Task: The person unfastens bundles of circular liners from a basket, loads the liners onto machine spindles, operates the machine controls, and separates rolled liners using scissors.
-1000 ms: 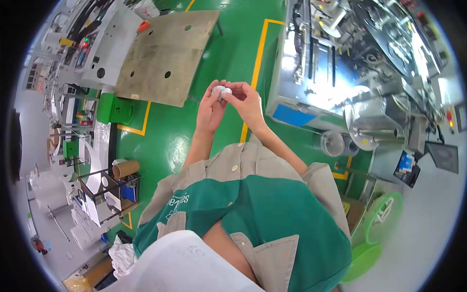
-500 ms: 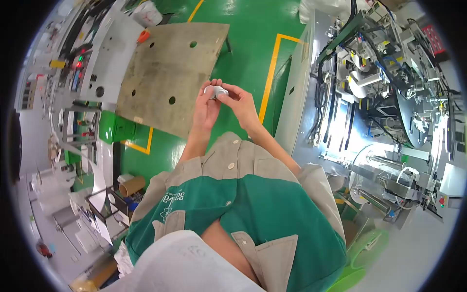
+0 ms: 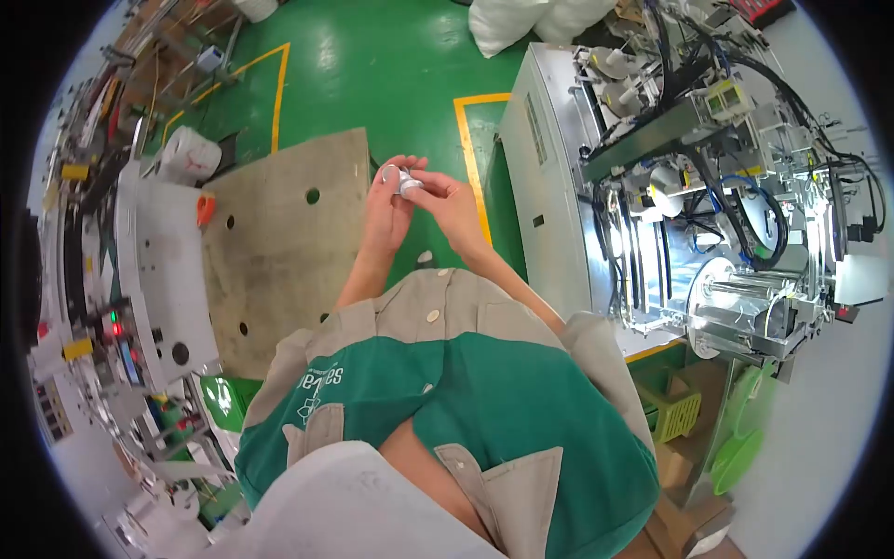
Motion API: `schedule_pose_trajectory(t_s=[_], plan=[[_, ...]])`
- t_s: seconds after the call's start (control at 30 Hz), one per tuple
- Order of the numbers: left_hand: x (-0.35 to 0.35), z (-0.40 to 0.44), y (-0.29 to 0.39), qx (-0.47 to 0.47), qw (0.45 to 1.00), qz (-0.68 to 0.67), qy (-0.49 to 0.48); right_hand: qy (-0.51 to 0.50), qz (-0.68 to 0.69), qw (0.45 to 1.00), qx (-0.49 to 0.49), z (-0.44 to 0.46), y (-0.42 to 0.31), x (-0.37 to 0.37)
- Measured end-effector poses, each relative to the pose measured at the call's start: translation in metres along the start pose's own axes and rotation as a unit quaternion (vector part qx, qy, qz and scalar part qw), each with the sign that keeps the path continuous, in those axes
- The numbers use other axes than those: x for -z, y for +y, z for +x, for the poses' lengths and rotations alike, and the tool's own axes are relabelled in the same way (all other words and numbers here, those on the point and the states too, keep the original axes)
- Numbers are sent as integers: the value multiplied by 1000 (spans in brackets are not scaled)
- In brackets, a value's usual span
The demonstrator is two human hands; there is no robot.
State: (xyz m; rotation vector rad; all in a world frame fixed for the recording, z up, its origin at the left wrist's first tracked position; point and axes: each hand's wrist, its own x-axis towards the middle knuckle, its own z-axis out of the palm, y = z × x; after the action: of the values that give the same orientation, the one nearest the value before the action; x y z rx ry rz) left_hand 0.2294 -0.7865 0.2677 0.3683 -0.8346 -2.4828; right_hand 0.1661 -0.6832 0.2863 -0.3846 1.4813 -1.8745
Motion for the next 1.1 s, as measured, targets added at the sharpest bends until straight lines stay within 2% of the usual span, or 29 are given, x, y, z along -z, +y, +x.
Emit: schedule_pose_trajectory(t_s=[0.07, 0.17, 0.27, 0.37, 0.47, 0.53, 0.6, 0.7, 0.83, 0.93, 0.97, 1.07, 1.1], plan=[[13, 35, 11, 27, 999, -7, -31, 23, 8, 1000, 7, 29, -3, -11], [19, 79, 17, 40, 996, -77, -13, 95, 40, 995, -7, 62, -8, -13], [18, 121, 18, 70, 989, -133, 3, 79, 191, 978, -32, 96, -9, -4], [13, 166, 14, 103, 982, -159, 0, 52, 332, 939, -77, 129, -13, 12], [7, 209, 2, 120, 984, -130, -32, 1, 428, 900, -81, 164, -17, 38], [-1, 241, -12, 126, 984, -114, -49, 7, 438, 895, -86, 196, -20, 59], [-16, 273, -25, 141, 984, -88, -61, 114, 236, 965, -27, 219, -36, 67], [-46, 319, -49, 152, 982, -69, -92, 182, 51, 982, 6, 259, -55, 94], [-90, 373, -77, 189, 972, 16, -136, 274, -50, 960, 45, 305, -79, 136], [-106, 414, -109, 221, 960, -25, -171, 314, -63, 947, 22, 326, -93, 169], [-122, 427, -121, 250, 951, -41, -177, 343, -49, 935, 73, 336, -96, 183], [-151, 462, -157, 268, 939, -10, -215, 447, -159, 873, 118, 355, -109, 216], [-158, 476, -172, 298, 931, -39, -208, 475, -169, 854, 128, 365, -110, 228]])
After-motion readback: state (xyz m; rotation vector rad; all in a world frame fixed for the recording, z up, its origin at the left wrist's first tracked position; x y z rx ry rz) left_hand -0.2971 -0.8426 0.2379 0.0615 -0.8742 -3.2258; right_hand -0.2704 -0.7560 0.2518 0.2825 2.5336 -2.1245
